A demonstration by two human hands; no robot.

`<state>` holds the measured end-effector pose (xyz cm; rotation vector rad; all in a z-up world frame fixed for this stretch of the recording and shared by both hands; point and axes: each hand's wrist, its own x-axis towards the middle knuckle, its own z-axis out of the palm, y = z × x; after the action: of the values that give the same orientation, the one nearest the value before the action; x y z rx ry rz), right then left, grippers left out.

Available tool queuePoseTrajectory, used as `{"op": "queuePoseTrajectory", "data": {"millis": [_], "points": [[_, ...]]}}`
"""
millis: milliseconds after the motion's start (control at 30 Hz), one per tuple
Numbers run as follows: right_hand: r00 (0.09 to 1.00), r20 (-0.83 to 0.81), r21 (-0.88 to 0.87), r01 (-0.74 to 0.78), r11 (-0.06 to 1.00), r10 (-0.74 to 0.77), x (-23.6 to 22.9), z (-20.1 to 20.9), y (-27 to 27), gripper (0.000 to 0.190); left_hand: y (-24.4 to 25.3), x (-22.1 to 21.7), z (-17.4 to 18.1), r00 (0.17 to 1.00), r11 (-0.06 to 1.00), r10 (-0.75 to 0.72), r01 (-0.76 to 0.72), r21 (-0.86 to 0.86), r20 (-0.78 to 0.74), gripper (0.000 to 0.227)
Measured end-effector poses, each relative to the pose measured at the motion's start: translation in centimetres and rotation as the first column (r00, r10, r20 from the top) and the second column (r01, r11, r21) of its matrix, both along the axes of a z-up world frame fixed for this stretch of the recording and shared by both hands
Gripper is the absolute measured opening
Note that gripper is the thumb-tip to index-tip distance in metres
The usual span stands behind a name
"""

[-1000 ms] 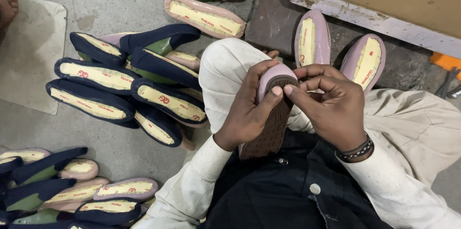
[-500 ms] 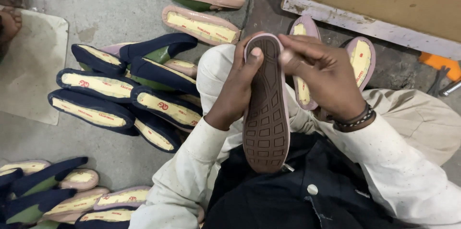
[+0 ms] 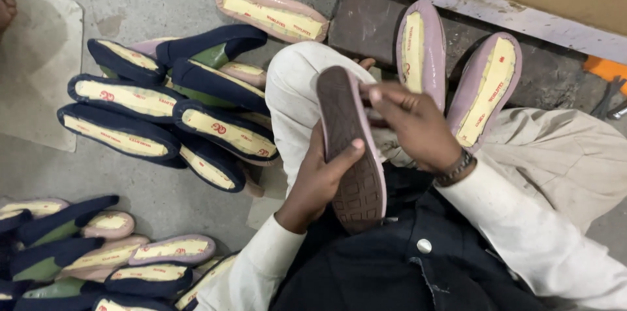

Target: The person sits on the floor and attaches brown rubber soles to pink slipper uppers by hand. They repeatedly pick up a sole from a nearby wooden box, align it with a slipper, and press the edges to secure it before placing the finished slipper aside.

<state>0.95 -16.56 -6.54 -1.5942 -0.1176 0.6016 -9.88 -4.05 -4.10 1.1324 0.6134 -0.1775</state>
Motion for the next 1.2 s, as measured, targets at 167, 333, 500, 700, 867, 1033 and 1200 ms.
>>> {"op": "queuePoseTrajectory", "data": {"millis": [167,333,500,700,867,1033,1200], "points": [[0.934,0.04,-0.111,-0.349,0.93,0.355,-2.3,0.1,-4.8,0.042,-0.2,-1.7,-3.1,0.976,0.947,0.197,-0.213,-0.241,-0.092,0.094],[0.872,0.291,-0.163,-0.361,0.918,0.394,-4.6,4.8,-5.6,0.093,-1.1,-0.8,-4.1,0.966,0.905,0.259,-0.249,-0.346,-0.017,0.076],[0.812,0.472,-0.247,-0.253,0.936,0.344,-5.4,3.7,-6.7,0.088,-3.0,-1.5,-4.8,0.957,0.908,0.284,-0.247,-0.339,0.062,0.09],[0.921,0.345,-0.193,-0.117,0.974,0.179,-3.4,0.1,-5.4,0.045,-3.3,-1.9,-5.1,0.943,0.919,0.324,-0.295,-0.262,0.072,0.096],[0.989,-0.007,-0.183,-0.145,0.972,0.146,1.2,-0.9,-0.8,0.033,-3.7,-1.7,-5.7,0.942,0.939,0.318,-0.298,-0.17,0.105,0.113],[0.988,-0.007,-0.121,-0.154,0.981,0.154,5.3,-2.7,3.1,0.042,-3.1,-1.1,-5.0,0.954,0.948,0.294,-0.283,-0.149,0.059,0.113],[0.937,0.3,-0.105,-0.152,0.983,0.177,7.2,-4.8,2.7,0.031,-0.8,-0.6,-4.0,0.966,0.96,0.255,-0.246,-0.133,0.053,0.113]]}}
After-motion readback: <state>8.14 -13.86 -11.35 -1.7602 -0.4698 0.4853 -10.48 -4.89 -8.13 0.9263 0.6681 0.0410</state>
